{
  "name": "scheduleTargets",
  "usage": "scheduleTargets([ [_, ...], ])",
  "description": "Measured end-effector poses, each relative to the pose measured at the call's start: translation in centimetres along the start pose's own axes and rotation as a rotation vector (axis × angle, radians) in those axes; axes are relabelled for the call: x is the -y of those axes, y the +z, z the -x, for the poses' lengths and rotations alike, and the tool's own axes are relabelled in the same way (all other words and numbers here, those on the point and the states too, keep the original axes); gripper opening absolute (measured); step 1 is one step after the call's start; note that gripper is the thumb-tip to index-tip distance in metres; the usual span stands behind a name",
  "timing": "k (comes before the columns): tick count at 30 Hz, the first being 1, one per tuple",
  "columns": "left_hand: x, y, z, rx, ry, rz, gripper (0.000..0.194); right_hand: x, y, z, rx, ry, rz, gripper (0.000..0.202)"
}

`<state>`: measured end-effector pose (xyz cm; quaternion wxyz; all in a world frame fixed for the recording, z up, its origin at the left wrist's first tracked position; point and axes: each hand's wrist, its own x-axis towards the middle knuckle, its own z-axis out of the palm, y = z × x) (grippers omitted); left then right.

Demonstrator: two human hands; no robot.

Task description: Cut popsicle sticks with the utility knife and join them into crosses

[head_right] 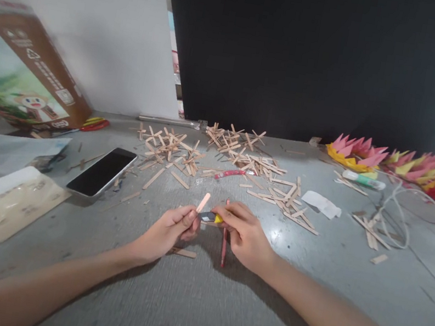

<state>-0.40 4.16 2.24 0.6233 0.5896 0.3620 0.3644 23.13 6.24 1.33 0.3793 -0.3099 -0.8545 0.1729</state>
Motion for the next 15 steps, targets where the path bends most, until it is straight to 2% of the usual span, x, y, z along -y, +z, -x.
scheduleTargets([
  [7,0.11,0.00,-0.13,0.000,-0.011,-0.012,0.048,0.15,0.04,-0.01,-0.002,-0.011,0.019,0.056],
  [15,-0.34,0.29,-0.18,-0.042,0.062,-0.011,0.048,0.22,0.07,-0.17,-0.013,0.012,0.009,0.051],
])
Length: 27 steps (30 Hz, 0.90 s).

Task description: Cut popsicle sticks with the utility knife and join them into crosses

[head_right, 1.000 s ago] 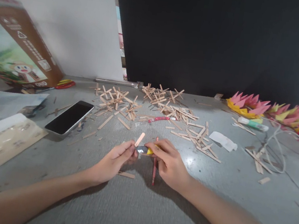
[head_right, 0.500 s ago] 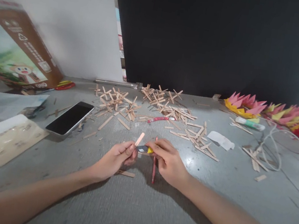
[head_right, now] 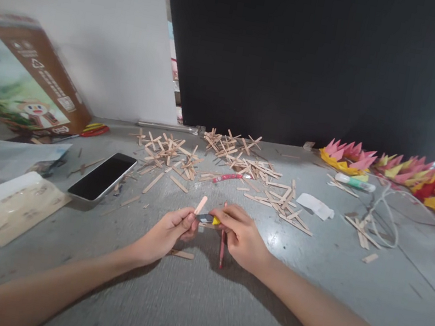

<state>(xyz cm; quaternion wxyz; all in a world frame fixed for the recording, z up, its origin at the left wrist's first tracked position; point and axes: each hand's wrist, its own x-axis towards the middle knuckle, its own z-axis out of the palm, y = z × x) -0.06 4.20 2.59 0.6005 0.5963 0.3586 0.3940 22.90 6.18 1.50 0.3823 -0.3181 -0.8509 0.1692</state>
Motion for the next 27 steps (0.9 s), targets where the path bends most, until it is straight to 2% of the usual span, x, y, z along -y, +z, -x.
scheduleTargets([
  [7,0.3,-0.2,0.0,0.023,-0.055,-0.022,0.048,0.1,0.1,-0.1,-0.017,-0.012,-0.007,0.055],
  [15,1.2,0.0,0.0,-0.016,0.003,0.022,0.045,0.4,0.1,-0.3,-0.016,-0.002,-0.041,0.056],
  [27,0.5,0.2,0.0,0.007,0.011,-0.062,0.051,0.1,0.1,-0.2,-0.007,-0.035,-0.003,0.055],
])
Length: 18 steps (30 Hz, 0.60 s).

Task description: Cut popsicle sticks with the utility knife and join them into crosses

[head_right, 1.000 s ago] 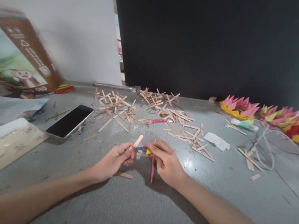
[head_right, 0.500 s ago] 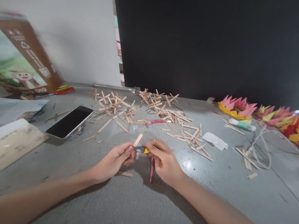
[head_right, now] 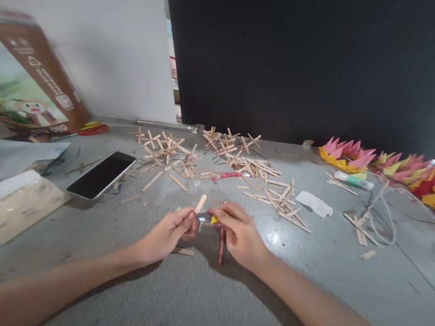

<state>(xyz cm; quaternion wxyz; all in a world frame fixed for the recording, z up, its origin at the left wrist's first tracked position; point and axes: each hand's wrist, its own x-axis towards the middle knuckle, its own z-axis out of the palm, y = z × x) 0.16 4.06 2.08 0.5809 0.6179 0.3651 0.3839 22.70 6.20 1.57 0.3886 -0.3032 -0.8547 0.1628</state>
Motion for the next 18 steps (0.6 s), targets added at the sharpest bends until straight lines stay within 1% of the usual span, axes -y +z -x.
scheduleTargets([
  [7,0.15,0.08,-0.10,-0.022,0.043,0.040,0.047,0.37,-0.20,-0.29,0.004,0.034,-0.044,0.052],
  [14,0.27,0.02,-0.23,-0.004,0.043,-0.075,0.053,-0.06,0.05,-0.02,-0.008,-0.004,-0.030,0.055],
  [18,0.34,0.13,-0.24,-0.024,0.034,0.034,0.050,0.00,0.05,-0.03,-0.005,0.030,-0.048,0.055],
])
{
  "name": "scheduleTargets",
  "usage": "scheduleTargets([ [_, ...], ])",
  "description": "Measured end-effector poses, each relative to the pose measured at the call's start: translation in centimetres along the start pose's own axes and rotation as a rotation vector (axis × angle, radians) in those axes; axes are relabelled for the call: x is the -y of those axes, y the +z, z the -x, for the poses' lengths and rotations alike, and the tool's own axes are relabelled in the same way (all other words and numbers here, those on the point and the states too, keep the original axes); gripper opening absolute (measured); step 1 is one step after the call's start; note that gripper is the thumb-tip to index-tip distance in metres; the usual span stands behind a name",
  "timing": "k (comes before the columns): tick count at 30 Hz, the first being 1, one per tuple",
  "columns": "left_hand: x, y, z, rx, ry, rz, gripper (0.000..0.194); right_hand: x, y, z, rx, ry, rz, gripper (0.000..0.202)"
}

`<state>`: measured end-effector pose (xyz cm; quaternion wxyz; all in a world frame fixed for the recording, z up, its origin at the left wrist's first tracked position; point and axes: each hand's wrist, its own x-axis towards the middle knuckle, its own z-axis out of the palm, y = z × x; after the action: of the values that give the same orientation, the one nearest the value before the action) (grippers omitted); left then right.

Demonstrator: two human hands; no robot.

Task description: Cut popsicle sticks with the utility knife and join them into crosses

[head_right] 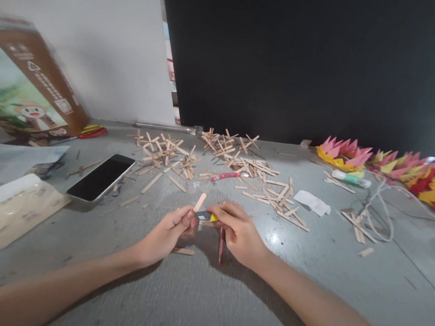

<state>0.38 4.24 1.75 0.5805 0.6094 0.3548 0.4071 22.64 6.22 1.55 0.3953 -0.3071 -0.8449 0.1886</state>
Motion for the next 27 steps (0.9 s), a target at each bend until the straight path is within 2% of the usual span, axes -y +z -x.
scheduleTargets([
  [3,-0.09,0.05,0.02,-0.016,0.005,0.038,0.050,0.01,0.00,0.02,-0.002,0.021,-0.001,0.054],
  [9,-0.31,0.21,0.05,-0.013,0.001,-0.045,0.057,-0.25,0.05,0.18,0.008,0.000,0.006,0.058],
  [15,-0.41,0.34,0.23,-0.023,-0.026,0.000,0.053,0.07,0.00,0.04,0.004,0.035,0.004,0.054],
  [23,-0.34,0.27,0.43,-0.026,0.011,-0.080,0.054,-0.02,-0.01,0.16,0.019,0.013,0.000,0.055],
  [27,-0.51,0.38,0.60,-0.025,-0.018,-0.108,0.055,0.10,-0.08,0.00,0.012,0.011,-0.009,0.055],
])
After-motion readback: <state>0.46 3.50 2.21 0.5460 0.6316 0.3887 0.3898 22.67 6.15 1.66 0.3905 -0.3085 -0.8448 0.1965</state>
